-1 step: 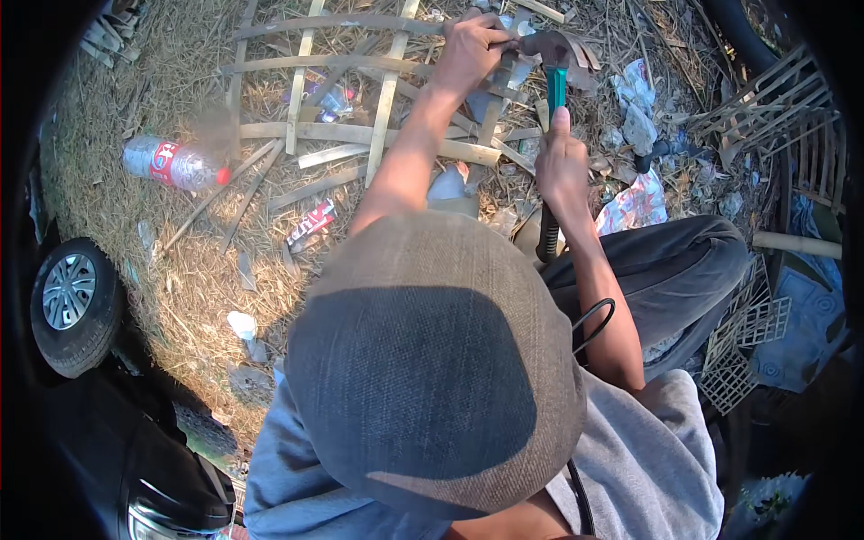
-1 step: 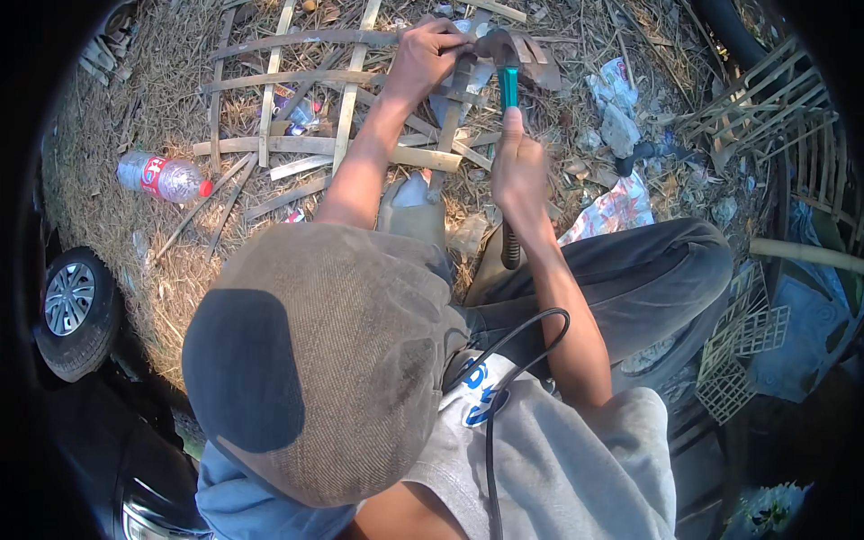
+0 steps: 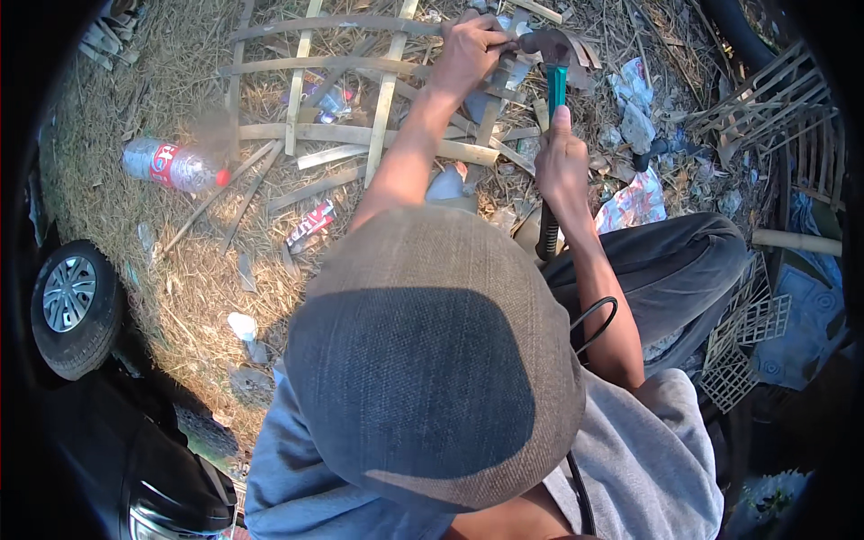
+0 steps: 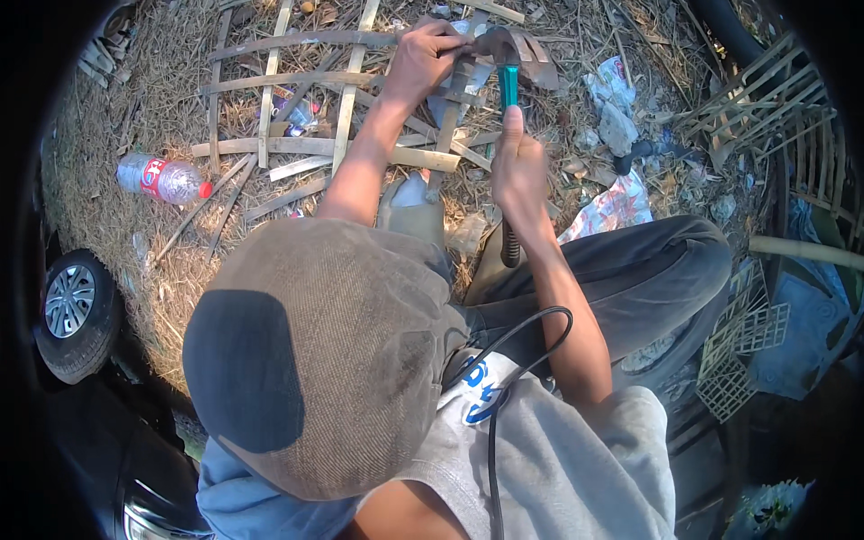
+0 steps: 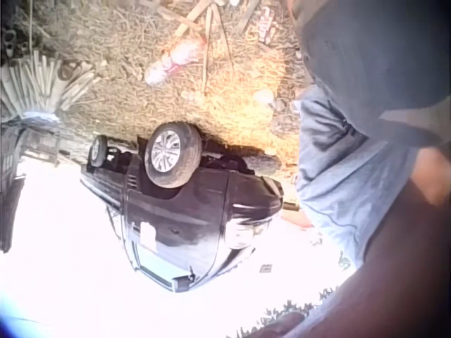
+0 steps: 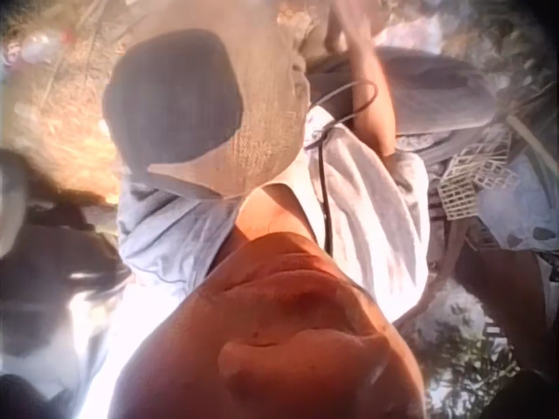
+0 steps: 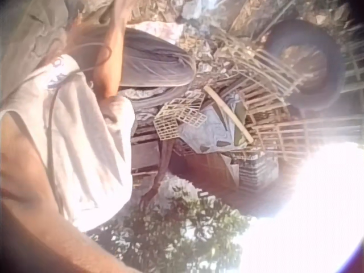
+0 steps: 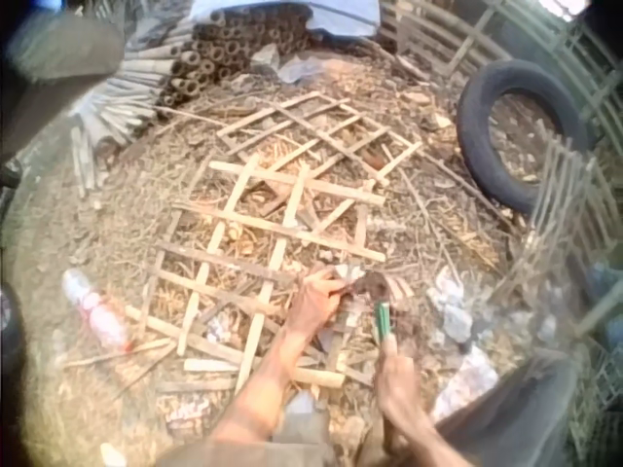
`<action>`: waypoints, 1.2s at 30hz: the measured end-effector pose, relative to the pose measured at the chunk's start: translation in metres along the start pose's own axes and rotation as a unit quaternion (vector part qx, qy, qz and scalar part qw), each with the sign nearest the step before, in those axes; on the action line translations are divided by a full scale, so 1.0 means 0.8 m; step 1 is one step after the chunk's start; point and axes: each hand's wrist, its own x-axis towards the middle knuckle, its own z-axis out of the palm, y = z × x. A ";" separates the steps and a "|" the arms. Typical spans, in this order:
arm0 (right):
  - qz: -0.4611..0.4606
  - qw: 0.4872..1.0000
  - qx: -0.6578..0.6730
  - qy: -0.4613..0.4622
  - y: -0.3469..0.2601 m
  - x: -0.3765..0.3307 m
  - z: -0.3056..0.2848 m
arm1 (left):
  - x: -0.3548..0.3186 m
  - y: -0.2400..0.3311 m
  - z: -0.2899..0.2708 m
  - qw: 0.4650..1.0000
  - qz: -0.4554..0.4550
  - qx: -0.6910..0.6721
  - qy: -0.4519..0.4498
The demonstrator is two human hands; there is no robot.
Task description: The person constructs a lattice structure by aligning thin bamboo strips and hammering nails into the joints by hand using a hammer.
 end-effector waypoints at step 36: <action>0.063 0.995 0.071 0.015 -0.047 -0.020 -0.009 | 0.049 -0.007 -0.044 0.906 -0.317 0.125 -0.251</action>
